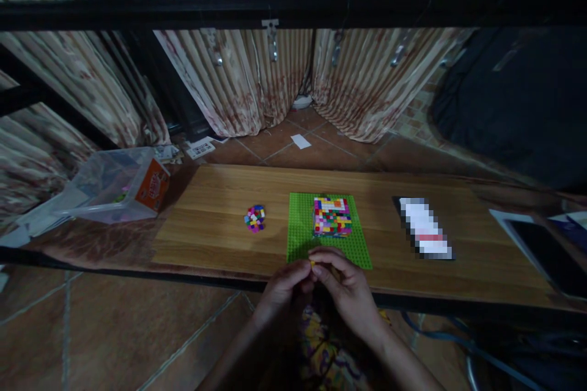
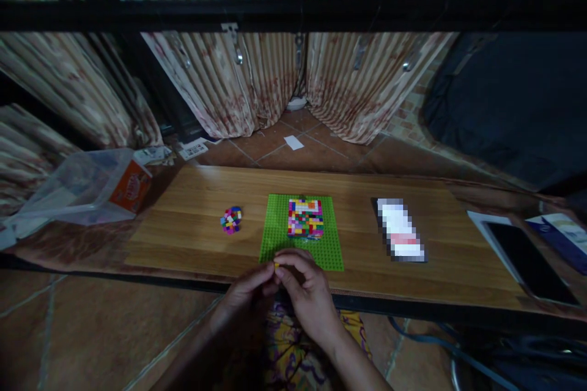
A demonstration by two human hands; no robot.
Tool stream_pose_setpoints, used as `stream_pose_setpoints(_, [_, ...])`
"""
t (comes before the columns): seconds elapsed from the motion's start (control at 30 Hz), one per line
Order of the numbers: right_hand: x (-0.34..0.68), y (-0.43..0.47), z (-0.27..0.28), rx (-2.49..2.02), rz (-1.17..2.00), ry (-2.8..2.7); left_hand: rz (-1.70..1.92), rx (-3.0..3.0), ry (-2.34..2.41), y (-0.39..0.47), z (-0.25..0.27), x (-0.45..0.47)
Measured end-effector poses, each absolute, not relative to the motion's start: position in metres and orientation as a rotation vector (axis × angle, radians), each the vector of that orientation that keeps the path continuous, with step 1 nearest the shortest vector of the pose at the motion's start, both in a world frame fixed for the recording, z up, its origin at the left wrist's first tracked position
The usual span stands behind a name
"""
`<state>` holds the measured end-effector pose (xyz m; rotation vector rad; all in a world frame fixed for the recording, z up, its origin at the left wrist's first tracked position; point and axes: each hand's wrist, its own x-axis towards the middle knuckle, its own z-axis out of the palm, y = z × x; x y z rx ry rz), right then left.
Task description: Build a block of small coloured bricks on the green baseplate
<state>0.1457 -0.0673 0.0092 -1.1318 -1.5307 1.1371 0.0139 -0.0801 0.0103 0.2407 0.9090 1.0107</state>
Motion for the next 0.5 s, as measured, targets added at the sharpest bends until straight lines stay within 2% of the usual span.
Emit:
stream_pose_setpoints(0.3, [0.153, -0.063, 0.014, -1.071, 1.191, -1.564, 0.979, 0.351, 0.847, -0.075, 0.008, 0.009])
stream_pose_setpoints(0.5, [0.157, -0.054, 0.012, -1.091, 1.044, -1.696, 1.015, 0.343, 0.886, -0.072, 0.005, 0.012])
